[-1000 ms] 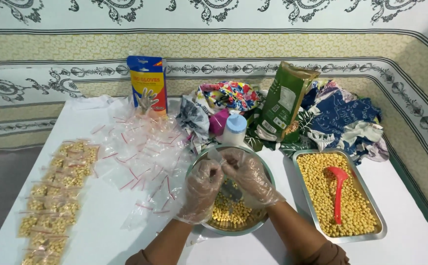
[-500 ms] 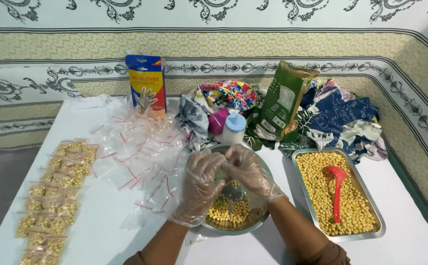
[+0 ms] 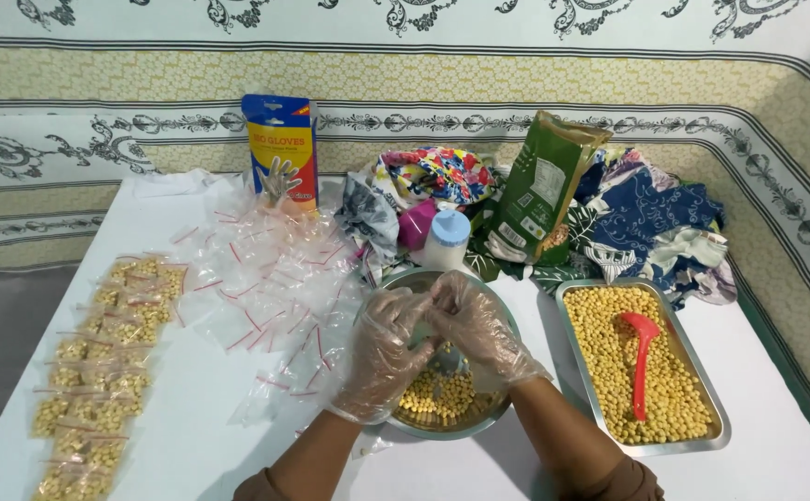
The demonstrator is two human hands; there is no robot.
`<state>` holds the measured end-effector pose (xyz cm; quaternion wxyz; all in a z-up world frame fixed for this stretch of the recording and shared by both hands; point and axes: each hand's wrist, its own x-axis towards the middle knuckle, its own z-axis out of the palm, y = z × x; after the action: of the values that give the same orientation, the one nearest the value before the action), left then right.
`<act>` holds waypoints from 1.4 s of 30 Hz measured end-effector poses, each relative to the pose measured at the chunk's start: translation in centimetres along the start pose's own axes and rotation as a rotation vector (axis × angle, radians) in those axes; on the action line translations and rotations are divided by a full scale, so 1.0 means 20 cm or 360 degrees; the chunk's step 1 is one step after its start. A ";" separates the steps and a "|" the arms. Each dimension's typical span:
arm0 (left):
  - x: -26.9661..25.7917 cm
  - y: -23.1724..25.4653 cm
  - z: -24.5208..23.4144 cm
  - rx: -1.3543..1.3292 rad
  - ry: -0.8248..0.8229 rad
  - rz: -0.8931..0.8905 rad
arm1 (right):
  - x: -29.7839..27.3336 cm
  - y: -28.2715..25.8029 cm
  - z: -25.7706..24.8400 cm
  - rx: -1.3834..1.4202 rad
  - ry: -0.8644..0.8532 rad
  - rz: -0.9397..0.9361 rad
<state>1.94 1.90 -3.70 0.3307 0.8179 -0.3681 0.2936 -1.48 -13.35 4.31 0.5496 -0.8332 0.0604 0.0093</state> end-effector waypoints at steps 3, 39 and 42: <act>-0.02 -0.02 0.03 -0.0038 -0.0020 0.0036 | 0.00 -0.01 -0.01 0.0017 0.0029 -0.0037; 0.10 0.12 -0.08 -0.1244 0.0419 -0.1075 | 0.23 1.28 0.33 0.2000 -0.1836 -0.0367; 0.08 0.10 -0.04 -0.1306 0.0400 -0.1088 | 0.21 1.10 0.26 0.1376 -0.1338 -0.0663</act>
<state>1.01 0.85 -1.42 0.7405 0.6535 -0.1233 0.0972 0.52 -17.46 -18.23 0.8032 -0.4557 -0.3254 0.2031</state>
